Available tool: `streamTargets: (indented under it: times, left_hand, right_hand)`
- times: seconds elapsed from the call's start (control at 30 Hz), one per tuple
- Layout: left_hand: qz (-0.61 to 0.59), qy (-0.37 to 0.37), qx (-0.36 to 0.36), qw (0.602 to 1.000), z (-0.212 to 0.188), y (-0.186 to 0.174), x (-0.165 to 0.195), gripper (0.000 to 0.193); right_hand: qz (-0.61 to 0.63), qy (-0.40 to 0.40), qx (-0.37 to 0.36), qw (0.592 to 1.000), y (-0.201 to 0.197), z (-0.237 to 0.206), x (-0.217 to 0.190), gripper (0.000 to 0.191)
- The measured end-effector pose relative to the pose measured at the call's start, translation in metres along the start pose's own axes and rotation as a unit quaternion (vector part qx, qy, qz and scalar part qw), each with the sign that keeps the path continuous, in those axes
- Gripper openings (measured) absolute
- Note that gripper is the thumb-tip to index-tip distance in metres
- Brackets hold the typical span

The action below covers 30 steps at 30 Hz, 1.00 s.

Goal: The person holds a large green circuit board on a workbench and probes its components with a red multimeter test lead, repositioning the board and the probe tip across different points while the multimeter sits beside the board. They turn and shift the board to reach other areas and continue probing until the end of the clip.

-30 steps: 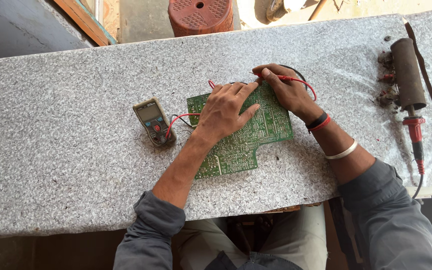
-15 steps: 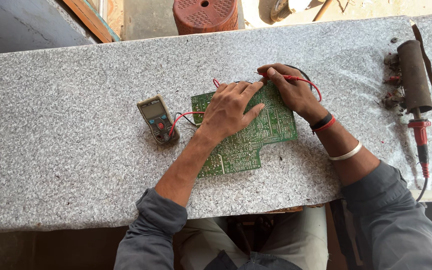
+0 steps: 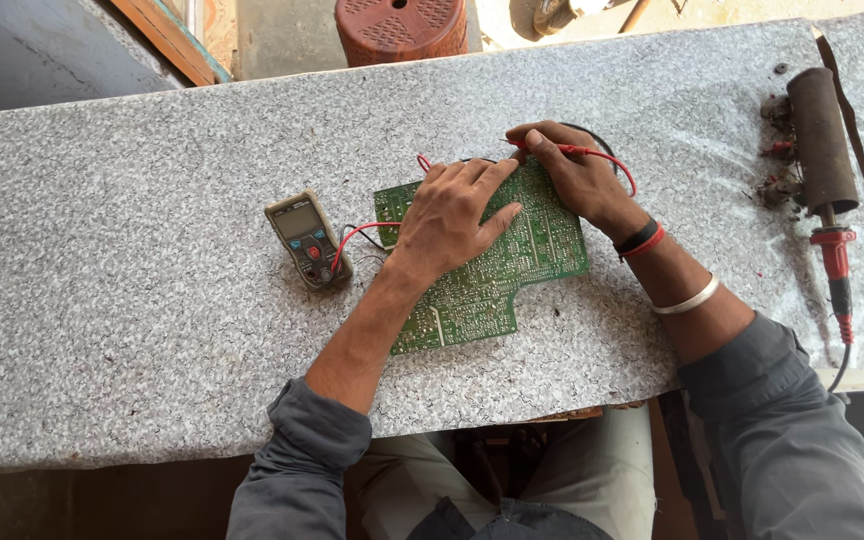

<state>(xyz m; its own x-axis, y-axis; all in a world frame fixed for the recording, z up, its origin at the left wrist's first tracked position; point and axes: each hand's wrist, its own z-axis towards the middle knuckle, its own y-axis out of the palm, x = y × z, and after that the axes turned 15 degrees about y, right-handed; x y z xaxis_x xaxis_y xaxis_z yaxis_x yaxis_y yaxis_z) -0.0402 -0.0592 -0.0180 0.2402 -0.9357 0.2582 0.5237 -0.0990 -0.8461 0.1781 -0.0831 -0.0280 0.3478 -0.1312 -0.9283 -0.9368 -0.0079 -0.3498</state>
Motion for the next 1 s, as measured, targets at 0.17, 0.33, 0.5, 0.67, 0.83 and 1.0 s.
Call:
streamTargets:
  times: [0.17,0.33,0.5,0.67,0.83,1.0]
  left_hand:
    - [0.001,-0.001,0.003,1.000,0.0023,-0.0038,0.0025,0.054]
    - [-0.002,-0.001,0.002,1.000,0.0021,-0.0052,0.0037,0.053]
    - [0.000,-0.002,-0.005,1.000,0.0036,-0.0007,0.0018,0.054]
    - [0.004,-0.001,-0.007,1.000,0.0011,0.0022,0.0003,0.053]
    - [0.007,-0.001,-0.003,1.000,0.0005,0.0031,0.0001,0.054]
    - [0.004,-0.002,-0.003,1.000,-0.0001,0.0014,0.0001,0.054]
  right_hand:
    - [-0.004,-0.004,0.007,1.000,0.0000,0.0001,-0.0001,0.045]
    - [0.018,-0.014,-0.001,1.000,-0.0010,-0.0005,0.0012,0.043]
    - [0.043,-0.012,-0.013,0.999,-0.0010,-0.0006,0.0007,0.043]
    - [0.028,-0.010,-0.010,1.000,-0.0008,-0.0009,-0.0002,0.046]
    - [0.018,-0.013,-0.011,1.000,-0.0007,-0.0008,-0.0005,0.050]
    - [0.015,-0.011,-0.013,1.000,-0.0001,0.0001,-0.0006,0.053]
